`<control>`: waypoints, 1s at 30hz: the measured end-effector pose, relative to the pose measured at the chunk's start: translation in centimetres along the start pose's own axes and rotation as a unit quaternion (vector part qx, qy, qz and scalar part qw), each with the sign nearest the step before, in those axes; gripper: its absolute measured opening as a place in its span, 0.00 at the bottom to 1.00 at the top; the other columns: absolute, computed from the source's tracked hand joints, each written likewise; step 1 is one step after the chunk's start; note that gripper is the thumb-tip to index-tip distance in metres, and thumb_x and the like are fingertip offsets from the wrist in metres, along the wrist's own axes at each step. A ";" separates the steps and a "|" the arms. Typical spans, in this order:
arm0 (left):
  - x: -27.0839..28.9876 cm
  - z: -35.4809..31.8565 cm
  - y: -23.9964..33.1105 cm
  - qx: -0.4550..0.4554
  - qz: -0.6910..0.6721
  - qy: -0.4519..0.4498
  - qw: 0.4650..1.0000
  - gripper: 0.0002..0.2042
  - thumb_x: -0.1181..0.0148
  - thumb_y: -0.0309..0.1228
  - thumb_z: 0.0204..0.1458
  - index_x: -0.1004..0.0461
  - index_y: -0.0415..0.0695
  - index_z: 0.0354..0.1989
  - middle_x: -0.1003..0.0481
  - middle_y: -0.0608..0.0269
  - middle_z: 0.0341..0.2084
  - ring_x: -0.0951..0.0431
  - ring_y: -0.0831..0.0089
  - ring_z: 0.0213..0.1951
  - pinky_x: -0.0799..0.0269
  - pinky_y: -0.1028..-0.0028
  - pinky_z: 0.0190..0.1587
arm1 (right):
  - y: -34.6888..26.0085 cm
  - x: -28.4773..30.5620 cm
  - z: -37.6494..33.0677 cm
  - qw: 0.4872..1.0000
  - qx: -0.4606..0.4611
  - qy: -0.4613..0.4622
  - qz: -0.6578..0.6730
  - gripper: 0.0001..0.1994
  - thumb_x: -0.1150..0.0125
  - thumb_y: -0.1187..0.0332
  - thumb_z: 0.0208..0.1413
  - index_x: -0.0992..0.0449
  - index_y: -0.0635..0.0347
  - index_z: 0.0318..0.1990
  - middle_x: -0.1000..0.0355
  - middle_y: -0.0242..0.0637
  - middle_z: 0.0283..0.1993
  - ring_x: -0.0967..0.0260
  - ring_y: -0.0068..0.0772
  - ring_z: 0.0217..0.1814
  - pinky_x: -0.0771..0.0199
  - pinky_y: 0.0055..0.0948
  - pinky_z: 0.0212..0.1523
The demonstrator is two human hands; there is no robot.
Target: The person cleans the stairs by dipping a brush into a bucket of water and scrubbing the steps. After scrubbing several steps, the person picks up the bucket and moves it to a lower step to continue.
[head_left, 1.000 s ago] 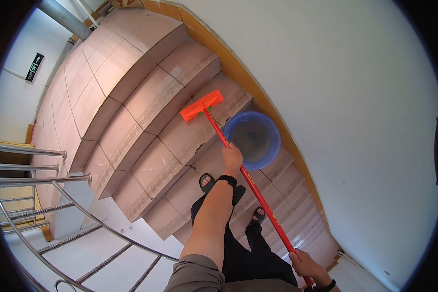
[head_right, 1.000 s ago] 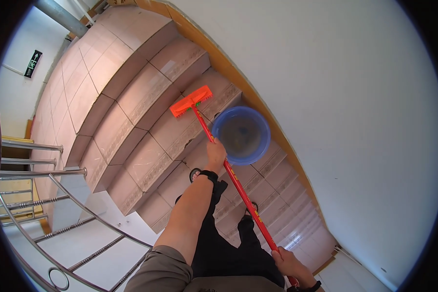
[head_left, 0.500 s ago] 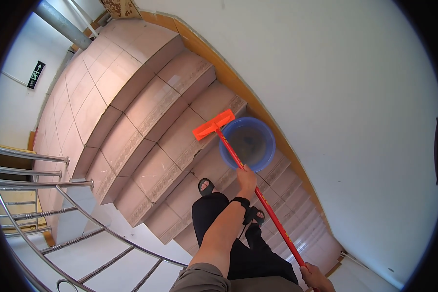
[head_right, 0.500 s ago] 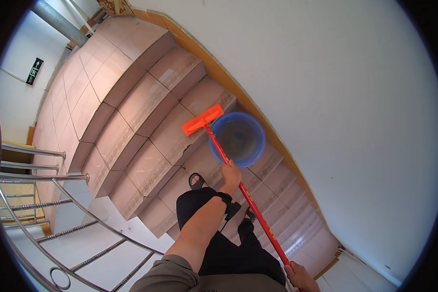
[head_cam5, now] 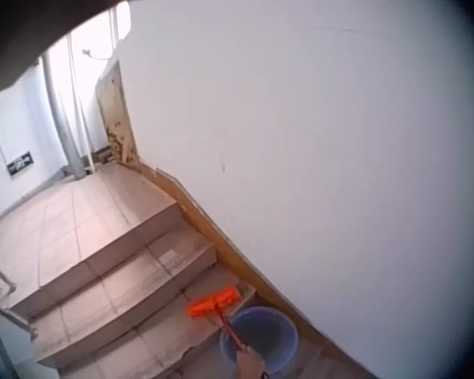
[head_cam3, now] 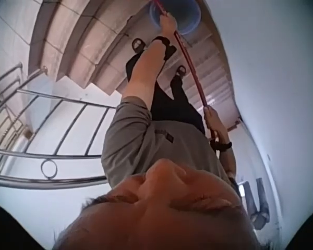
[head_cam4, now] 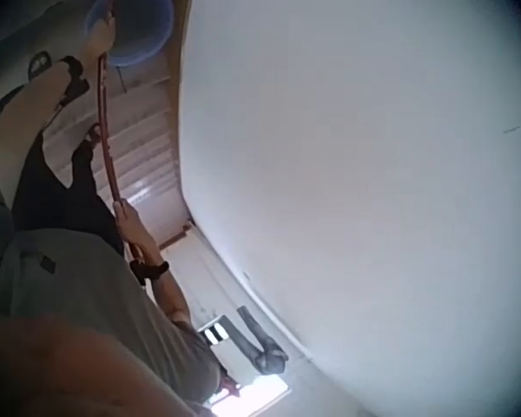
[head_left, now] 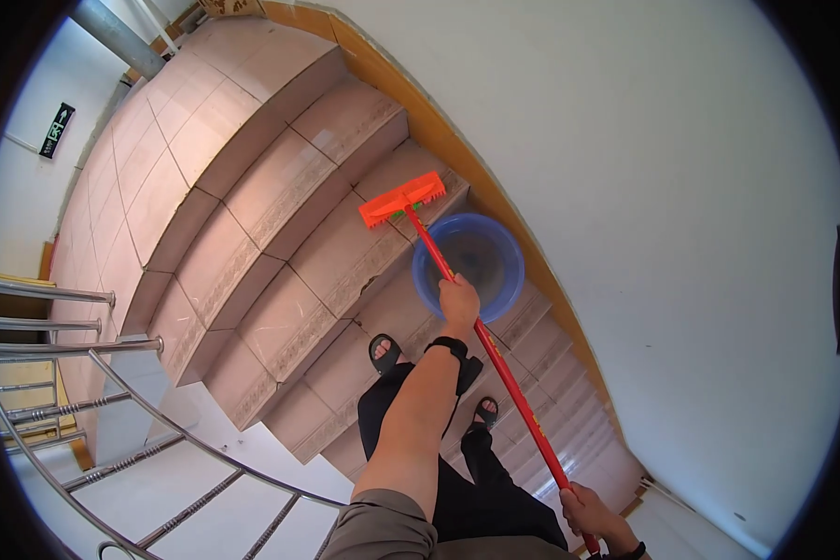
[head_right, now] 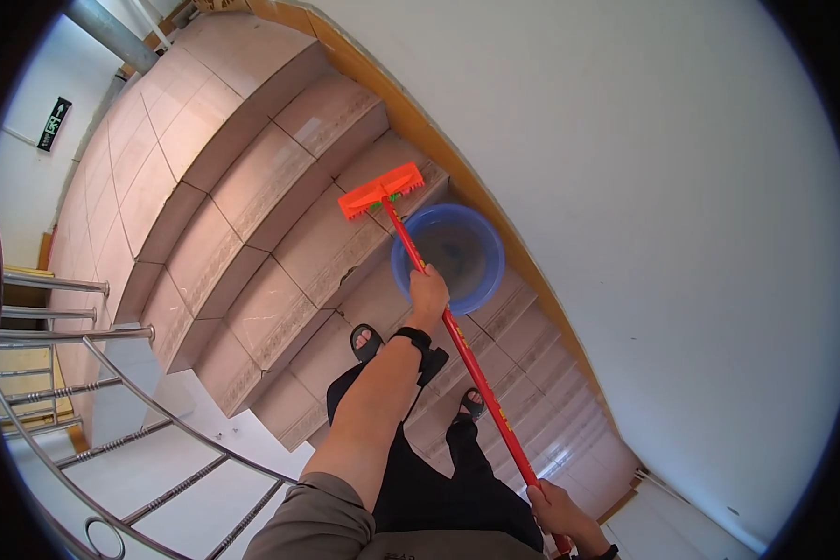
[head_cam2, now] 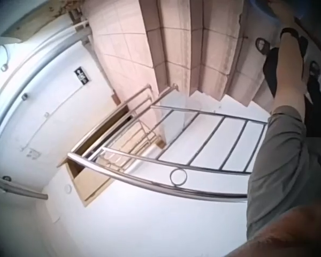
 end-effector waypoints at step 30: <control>-2.3 -1.7 1.4 0.008 0.024 -0.030 0.999 0.19 0.50 0.40 0.65 0.32 0.30 0.45 0.21 0.33 0.36 0.19 0.37 0.42 0.24 0.51 0.47 | 1.5 -0.7 -0.5 0.998 0.007 -0.031 0.057 0.14 0.57 0.56 0.70 0.38 0.55 0.34 0.39 0.29 0.22 0.40 0.24 0.15 0.33 0.28 0.16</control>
Point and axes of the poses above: each hand's wrist, its own z-axis towards the middle knuckle, its own x-axis out of the back of the hand, y = z × x, the point moved 7 cm from there along z, towards the middle knuckle
